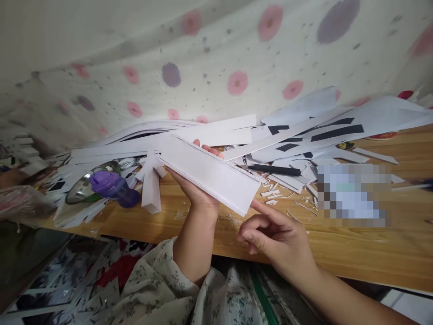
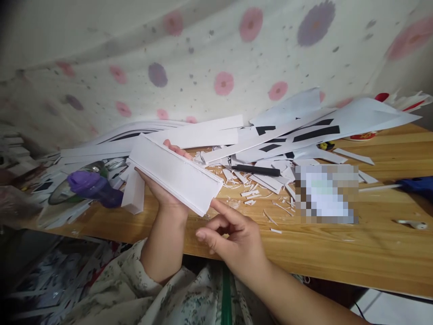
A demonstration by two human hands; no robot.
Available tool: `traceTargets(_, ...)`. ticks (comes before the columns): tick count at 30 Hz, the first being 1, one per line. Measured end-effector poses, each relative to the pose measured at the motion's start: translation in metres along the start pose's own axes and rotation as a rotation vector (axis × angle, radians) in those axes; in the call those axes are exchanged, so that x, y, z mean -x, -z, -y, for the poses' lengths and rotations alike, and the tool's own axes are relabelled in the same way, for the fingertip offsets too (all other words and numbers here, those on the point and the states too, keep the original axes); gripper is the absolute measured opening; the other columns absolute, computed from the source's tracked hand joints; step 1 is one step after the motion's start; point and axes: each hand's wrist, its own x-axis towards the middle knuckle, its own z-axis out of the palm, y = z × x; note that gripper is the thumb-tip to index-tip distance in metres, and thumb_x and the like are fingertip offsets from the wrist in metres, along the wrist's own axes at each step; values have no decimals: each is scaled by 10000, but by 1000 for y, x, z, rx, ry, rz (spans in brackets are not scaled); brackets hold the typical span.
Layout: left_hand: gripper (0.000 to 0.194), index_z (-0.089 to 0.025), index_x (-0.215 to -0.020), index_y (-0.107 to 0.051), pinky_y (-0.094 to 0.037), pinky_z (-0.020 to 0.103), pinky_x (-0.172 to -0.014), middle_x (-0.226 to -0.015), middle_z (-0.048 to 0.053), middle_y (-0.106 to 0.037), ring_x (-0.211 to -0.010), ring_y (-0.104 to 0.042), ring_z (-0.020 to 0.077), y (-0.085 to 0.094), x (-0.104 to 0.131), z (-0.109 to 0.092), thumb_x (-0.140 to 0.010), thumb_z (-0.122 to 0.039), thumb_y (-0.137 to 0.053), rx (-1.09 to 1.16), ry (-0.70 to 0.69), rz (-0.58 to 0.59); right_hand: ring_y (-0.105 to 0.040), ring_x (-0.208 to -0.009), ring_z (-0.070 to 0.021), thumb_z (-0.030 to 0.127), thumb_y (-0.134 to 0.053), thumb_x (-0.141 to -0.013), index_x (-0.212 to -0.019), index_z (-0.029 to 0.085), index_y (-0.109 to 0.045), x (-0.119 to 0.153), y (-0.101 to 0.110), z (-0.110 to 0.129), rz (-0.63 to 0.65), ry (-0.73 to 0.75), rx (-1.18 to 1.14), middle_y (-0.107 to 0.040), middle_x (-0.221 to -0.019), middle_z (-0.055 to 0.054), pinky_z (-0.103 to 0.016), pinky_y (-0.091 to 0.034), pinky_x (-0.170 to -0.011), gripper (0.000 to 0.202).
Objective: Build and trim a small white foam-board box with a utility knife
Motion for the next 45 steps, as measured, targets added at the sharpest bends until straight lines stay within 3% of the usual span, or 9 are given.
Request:
traceTargets(6,720,-139,-977,-594,-472,308,-696,-791,31,-598,-683,-594,149,-1,1,1,-764,-777,-337,-9,1,-38,-578,-372,-94,233,-780,-681,-808,172,-644,-13,-9,4,-115,-164,-68,-685,-520,-4,-167,-484,-348,195)
traceTargets(11,753,-178,-954,-586,-466,325,-716,-801,33,-584,-701,-575,159,-5,2,3,-736,-826,-269,-91,-80,-130,-508,-304,-63,317,-795,-662,-906,166,-597,-14,-11,1,-138,-300,-122,-682,-508,-1,-128,-416,-310,349)
traceTargets(16,790,-204,-946,-580,-462,335,-697,-762,27,-584,-663,-571,169,-5,5,9,-682,-874,-255,-129,-47,-59,-441,-292,-35,335,-797,-657,-720,176,-513,-14,-11,-2,-234,-285,-104,-607,-417,44,-94,-355,-292,331)
traceTargets(22,790,-193,-938,-614,-478,348,-703,-768,31,-598,-655,-580,170,-2,4,12,-706,-858,-257,-65,-42,-35,-432,-276,-34,330,-770,-697,-735,177,-530,-10,-12,-3,-248,-249,-127,-603,-407,48,-83,-316,-281,287)
traceTargets(25,780,-191,-946,-631,-488,355,-713,-779,38,-611,-673,-589,177,1,3,10,-718,-845,-273,-74,-58,-32,-479,-286,-42,357,-730,-749,-906,181,-599,-5,-8,-6,-150,-257,-134,-682,-516,17,-98,-350,-300,269)
traceTargets(30,811,-141,-932,-643,-493,329,-668,-720,40,-628,-641,-592,170,7,-1,9,-734,-832,-266,-95,-45,-80,-551,-388,-54,449,-704,-752,-1153,181,-599,-6,3,-12,129,-336,-42,-739,-736,-38,-136,-430,-348,494)
traceTargets(34,872,-121,-924,-638,-483,306,-614,-675,36,-626,-597,-585,159,8,-2,14,-720,-852,-207,-96,6,-114,-528,-459,-45,465,-719,-723,-1062,163,-613,-11,11,-15,203,-357,43,-695,-786,-19,-140,-445,-365,467)
traceTargets(40,848,-132,-917,-662,-502,311,-654,-712,57,-647,-640,-589,165,5,6,21,-757,-821,-194,-115,94,-157,-392,-385,-14,453,-669,-773,-814,157,-592,-11,12,-15,261,-345,193,-465,-572,78,-118,-373,-332,309)
traceTargets(45,740,-198,-897,-676,-520,309,-641,-706,42,-638,-658,-586,186,8,8,23,-703,-833,-349,-117,152,-104,-435,-369,-7,569,-659,-721,-870,136,-625,-16,11,-7,340,-504,175,-665,-779,-19,-124,-377,-300,459)
